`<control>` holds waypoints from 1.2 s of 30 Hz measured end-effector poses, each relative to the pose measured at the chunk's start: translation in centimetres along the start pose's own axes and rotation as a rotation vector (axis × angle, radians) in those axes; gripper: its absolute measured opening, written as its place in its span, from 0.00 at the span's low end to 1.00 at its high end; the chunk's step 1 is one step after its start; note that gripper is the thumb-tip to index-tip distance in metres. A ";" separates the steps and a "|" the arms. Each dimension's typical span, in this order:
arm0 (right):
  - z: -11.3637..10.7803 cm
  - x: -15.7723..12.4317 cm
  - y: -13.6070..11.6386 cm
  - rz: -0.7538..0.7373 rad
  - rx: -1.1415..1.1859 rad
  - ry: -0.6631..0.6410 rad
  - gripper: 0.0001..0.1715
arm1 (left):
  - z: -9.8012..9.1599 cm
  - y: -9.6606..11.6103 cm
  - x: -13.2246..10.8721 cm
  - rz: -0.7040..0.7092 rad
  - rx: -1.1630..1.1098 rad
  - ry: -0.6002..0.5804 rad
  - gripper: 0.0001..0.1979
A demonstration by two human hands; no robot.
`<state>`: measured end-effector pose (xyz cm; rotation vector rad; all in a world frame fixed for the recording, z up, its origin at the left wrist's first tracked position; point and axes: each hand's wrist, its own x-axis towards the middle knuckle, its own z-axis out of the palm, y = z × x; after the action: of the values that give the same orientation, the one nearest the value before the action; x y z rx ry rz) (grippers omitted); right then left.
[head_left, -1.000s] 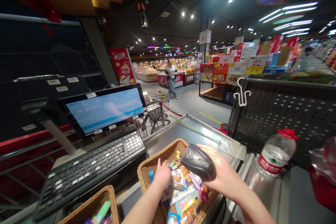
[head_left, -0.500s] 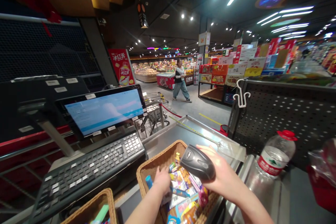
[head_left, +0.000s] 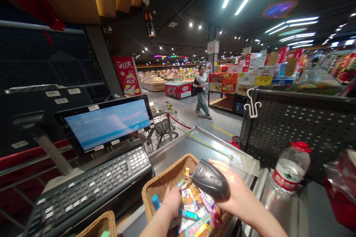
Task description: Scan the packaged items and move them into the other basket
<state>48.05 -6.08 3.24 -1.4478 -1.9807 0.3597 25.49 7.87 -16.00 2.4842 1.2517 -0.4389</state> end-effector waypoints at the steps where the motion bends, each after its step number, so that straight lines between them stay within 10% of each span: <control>1: -0.1 0.0 0.0 0.001 -0.006 0.001 0.36 | -0.2 0.0 -0.1 0.010 0.000 0.015 0.34; 12: 0.4 0.6 -0.2 0.036 -0.016 0.033 0.32 | -2.8 -0.9 -2.6 0.176 0.017 0.240 0.14; 22: 3.1 2.8 0.2 -0.043 0.039 0.176 0.31 | -2.7 -4.5 -6.5 0.209 -0.066 0.681 0.07; 36: 8.6 6.2 -7.4 -0.169 0.139 0.143 0.29 | -8.0 -8.8 -18.2 -0.011 0.070 0.998 0.11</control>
<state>35.89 -1.68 3.08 -1.1779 -1.9072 0.3036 8.98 3.18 -2.59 2.8190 1.5487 0.8914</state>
